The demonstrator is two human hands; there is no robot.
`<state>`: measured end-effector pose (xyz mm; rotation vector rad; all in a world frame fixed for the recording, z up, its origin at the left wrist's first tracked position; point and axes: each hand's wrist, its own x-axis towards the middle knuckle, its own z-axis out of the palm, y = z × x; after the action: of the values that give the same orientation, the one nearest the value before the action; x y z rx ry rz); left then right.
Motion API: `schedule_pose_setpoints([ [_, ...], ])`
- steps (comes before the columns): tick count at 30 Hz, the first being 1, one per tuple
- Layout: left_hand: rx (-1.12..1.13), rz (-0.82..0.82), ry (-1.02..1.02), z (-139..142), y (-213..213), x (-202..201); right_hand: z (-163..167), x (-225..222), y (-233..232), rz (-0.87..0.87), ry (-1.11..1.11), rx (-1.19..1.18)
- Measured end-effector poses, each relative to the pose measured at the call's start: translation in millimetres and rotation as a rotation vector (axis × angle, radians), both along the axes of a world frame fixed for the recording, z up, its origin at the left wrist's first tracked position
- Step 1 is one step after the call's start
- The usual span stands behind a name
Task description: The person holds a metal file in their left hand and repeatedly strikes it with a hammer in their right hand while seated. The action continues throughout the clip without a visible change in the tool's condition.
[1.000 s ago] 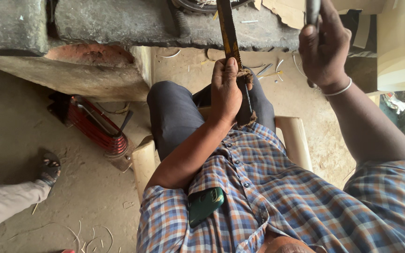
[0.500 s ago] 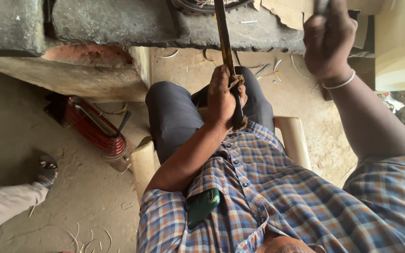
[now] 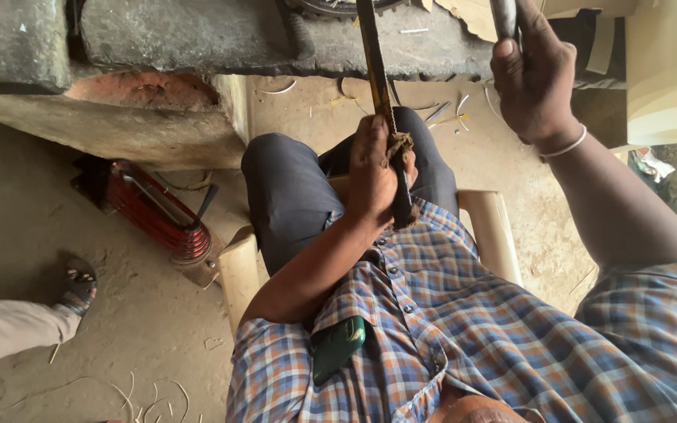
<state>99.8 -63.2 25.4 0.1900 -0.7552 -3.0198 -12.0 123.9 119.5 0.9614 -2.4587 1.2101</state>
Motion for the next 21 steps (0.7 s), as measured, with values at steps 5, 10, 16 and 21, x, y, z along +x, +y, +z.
schedule_pose_setpoints([
  [5,0.037,-0.022,0.028,-3.9,-5.2,-9.0,2.4,-3.7,8.9,-0.025,0.148,0.082],
  [10,0.126,-0.013,0.130,-5.6,-10.8,-30.3,-12.2,-26.0,8.2,0.047,0.179,-0.153],
  [16,0.093,0.020,-0.001,-3.3,-12.3,-54.5,-28.5,-32.3,-15.6,0.066,0.256,0.458],
  [21,0.057,0.026,0.037,-3.7,-8.9,-62.2,-25.6,-35.9,3.4,0.080,0.272,0.185],
])
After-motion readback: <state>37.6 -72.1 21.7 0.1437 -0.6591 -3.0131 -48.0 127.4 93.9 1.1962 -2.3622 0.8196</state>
